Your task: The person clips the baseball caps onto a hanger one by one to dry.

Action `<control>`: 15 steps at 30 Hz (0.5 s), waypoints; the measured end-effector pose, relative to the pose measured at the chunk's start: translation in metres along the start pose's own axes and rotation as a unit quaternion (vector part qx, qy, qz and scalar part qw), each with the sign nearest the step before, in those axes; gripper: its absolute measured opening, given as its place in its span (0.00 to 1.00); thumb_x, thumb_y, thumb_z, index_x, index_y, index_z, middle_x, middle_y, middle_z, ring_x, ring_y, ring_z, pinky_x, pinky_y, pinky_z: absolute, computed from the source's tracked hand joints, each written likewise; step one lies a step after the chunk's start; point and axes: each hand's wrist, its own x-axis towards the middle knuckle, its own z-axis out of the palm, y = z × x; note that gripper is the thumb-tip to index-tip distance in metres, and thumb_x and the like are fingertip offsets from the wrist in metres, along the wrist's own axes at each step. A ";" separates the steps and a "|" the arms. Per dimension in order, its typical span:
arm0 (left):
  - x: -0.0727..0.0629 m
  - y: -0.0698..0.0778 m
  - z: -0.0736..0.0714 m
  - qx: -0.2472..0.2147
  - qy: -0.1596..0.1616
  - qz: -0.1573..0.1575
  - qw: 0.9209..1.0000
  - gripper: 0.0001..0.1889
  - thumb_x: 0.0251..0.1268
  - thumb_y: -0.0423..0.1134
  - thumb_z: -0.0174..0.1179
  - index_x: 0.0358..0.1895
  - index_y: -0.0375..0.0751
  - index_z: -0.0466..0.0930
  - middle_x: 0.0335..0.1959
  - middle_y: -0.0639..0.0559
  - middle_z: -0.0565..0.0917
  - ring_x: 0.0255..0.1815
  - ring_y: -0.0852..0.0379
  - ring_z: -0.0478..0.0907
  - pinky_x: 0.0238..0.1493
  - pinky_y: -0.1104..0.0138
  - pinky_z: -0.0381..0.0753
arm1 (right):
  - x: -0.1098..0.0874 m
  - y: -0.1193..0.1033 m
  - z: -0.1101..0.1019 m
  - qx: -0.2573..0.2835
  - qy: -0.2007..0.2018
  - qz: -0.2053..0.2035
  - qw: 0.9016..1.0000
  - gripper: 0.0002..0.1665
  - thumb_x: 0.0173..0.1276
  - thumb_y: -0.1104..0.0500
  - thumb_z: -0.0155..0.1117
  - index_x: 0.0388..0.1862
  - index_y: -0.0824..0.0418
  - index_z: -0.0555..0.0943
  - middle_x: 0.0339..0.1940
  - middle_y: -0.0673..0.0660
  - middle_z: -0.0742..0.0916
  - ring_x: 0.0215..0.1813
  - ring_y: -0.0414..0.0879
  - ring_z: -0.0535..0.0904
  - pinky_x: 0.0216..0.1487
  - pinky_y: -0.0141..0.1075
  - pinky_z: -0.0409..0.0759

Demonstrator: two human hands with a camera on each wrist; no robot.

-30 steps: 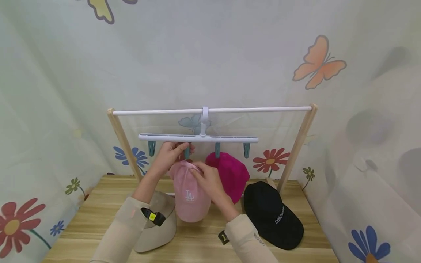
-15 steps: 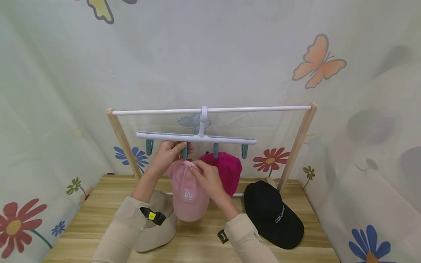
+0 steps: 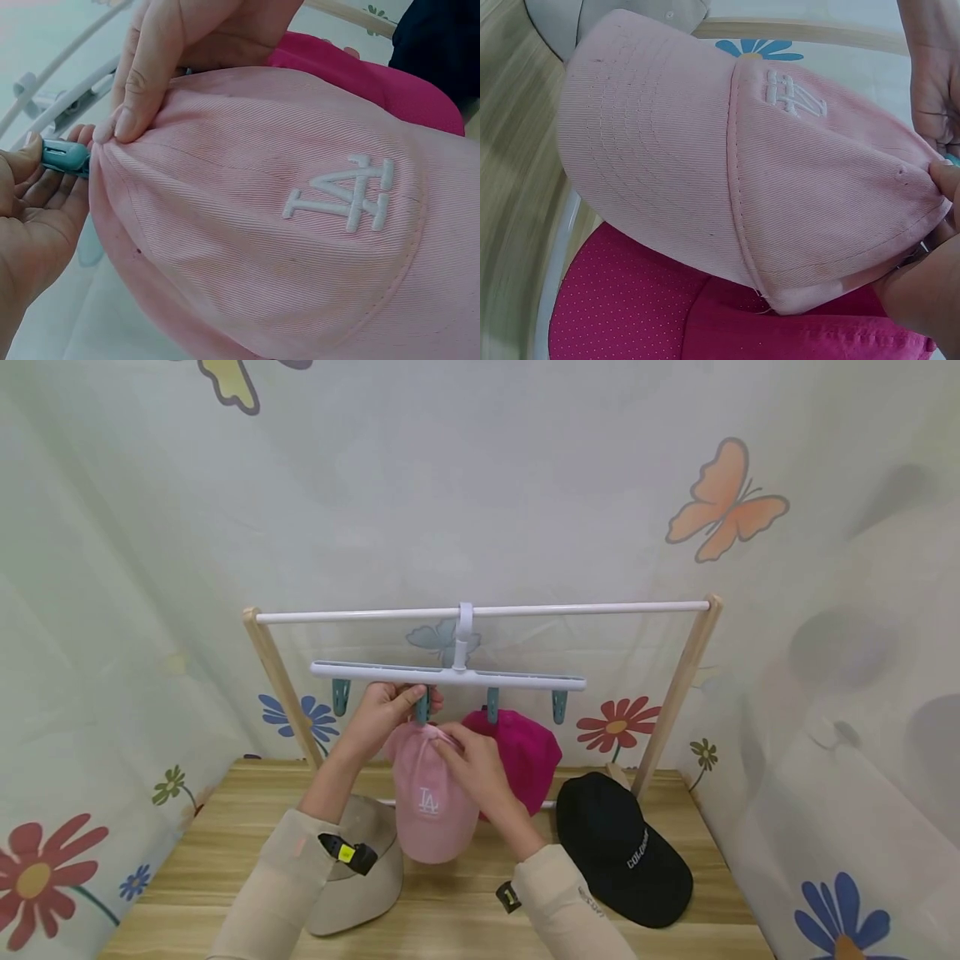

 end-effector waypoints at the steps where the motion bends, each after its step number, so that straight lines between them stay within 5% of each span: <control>1: 0.000 0.000 0.000 0.000 0.000 0.001 1.000 0.11 0.79 0.32 0.52 0.55 0.30 0.78 0.44 0.38 0.86 0.46 0.52 0.86 0.53 0.57 0.84 | 0.000 0.000 0.000 0.000 0.001 -0.002 1.000 0.13 0.74 0.55 0.66 0.53 0.55 0.86 0.43 0.50 0.91 0.35 0.42 0.81 0.41 0.32 0.83; 15: -0.001 0.001 0.000 -0.013 -0.008 0.002 1.000 0.11 0.78 0.29 0.52 0.57 0.28 0.76 0.46 0.36 0.86 0.48 0.51 0.87 0.55 0.59 0.84 | 0.005 -0.005 -0.003 0.001 0.010 0.001 1.000 0.13 0.74 0.54 0.66 0.53 0.55 0.86 0.44 0.52 0.91 0.37 0.44 0.82 0.43 0.34 0.83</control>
